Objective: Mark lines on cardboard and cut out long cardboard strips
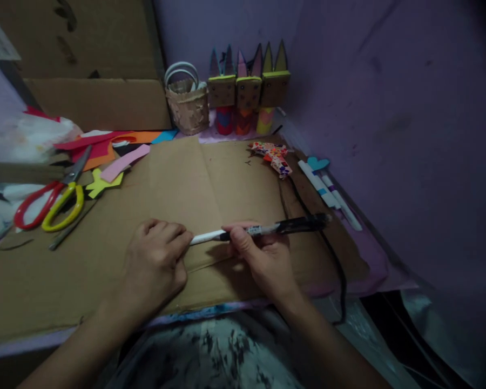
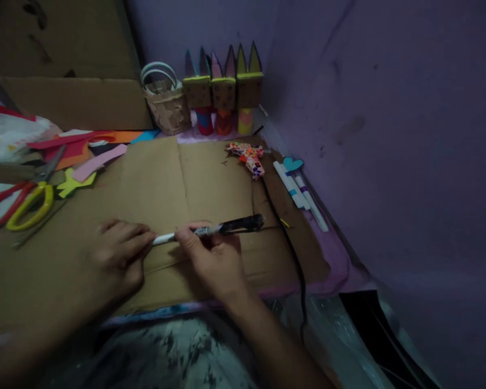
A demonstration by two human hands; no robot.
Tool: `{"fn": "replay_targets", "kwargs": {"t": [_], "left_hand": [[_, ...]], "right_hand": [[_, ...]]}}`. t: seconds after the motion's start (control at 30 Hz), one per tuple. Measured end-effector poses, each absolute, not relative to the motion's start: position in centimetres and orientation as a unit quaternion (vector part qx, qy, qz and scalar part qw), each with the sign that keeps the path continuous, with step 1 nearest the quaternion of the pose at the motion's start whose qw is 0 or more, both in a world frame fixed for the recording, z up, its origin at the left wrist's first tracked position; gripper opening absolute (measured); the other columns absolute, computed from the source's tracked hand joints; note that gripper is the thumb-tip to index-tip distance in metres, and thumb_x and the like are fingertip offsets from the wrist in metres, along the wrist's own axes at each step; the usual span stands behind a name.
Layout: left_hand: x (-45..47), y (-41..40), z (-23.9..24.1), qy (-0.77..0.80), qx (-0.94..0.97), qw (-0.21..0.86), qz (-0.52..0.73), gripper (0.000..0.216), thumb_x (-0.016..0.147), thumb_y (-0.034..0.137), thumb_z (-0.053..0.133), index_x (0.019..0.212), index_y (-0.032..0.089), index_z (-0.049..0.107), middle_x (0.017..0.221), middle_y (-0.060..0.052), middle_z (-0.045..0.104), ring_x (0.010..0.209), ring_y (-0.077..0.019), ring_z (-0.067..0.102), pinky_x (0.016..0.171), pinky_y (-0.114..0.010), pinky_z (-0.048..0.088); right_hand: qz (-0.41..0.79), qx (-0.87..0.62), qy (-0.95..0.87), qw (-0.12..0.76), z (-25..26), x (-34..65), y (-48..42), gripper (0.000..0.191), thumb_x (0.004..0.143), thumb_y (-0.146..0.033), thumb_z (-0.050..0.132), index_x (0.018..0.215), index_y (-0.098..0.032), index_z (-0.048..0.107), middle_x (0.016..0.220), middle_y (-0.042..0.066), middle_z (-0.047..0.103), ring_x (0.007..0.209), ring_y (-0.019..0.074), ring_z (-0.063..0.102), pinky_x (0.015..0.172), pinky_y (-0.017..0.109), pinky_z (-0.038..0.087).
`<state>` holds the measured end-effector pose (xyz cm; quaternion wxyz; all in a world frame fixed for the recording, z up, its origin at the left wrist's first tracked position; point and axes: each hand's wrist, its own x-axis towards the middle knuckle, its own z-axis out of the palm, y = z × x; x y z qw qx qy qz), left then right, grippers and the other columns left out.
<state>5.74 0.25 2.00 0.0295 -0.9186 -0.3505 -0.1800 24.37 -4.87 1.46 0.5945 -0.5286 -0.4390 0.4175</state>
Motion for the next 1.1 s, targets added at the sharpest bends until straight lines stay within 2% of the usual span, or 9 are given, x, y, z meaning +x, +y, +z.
{"fn": "replay_targets", "kwargs": {"t": [0.2, 0.47, 1.1], "left_hand": [[6.1, -0.1, 2.4, -0.356, -0.915, 0.017, -0.189, 0.026, 0.068, 0.002, 0.045, 0.081, 0.014, 0.065, 0.079, -0.008, 0.065, 0.076, -0.0253, 0.059, 0.075, -0.045, 0.044], [6.2, 0.0, 2.5, -0.356, -0.914, 0.016, -0.195, 0.027, 0.068, 0.004, 0.045, 0.082, 0.013, 0.066, 0.079, -0.008, 0.066, 0.075, -0.0265, 0.061, 0.077, -0.047, 0.046], [6.2, -0.3, 2.7, -0.367, -0.911, 0.000, -0.186, 0.025, 0.072, 0.005, 0.044, 0.081, 0.013, 0.066, 0.079, -0.009, 0.065, 0.077, -0.0256, 0.061, 0.078, -0.046, 0.045]], "right_hand": [[0.382, -0.538, -0.543, 0.519, 1.2, 22.2, -4.1, 0.012, 0.081, -0.031, 0.057, 0.079, -0.021, 0.063, 0.066, -0.002, 0.062, 0.059, 0.0122, 0.058, 0.054, 0.023, 0.045], [0.338, -0.549, -0.589, 0.488, 1.1, 22.0, -3.8, 0.009, 0.082, -0.028, 0.056, 0.077, -0.022, 0.060, 0.070, -0.002, 0.064, 0.065, 0.0124, 0.060, 0.062, 0.024, 0.047], [0.327, -0.507, -0.631, 0.488, 0.5, 22.0, -4.0, 0.008, 0.083, -0.025, 0.060, 0.084, -0.020, 0.066, 0.078, 0.001, 0.072, 0.069, 0.0126, 0.066, 0.065, 0.024, 0.051]]}}
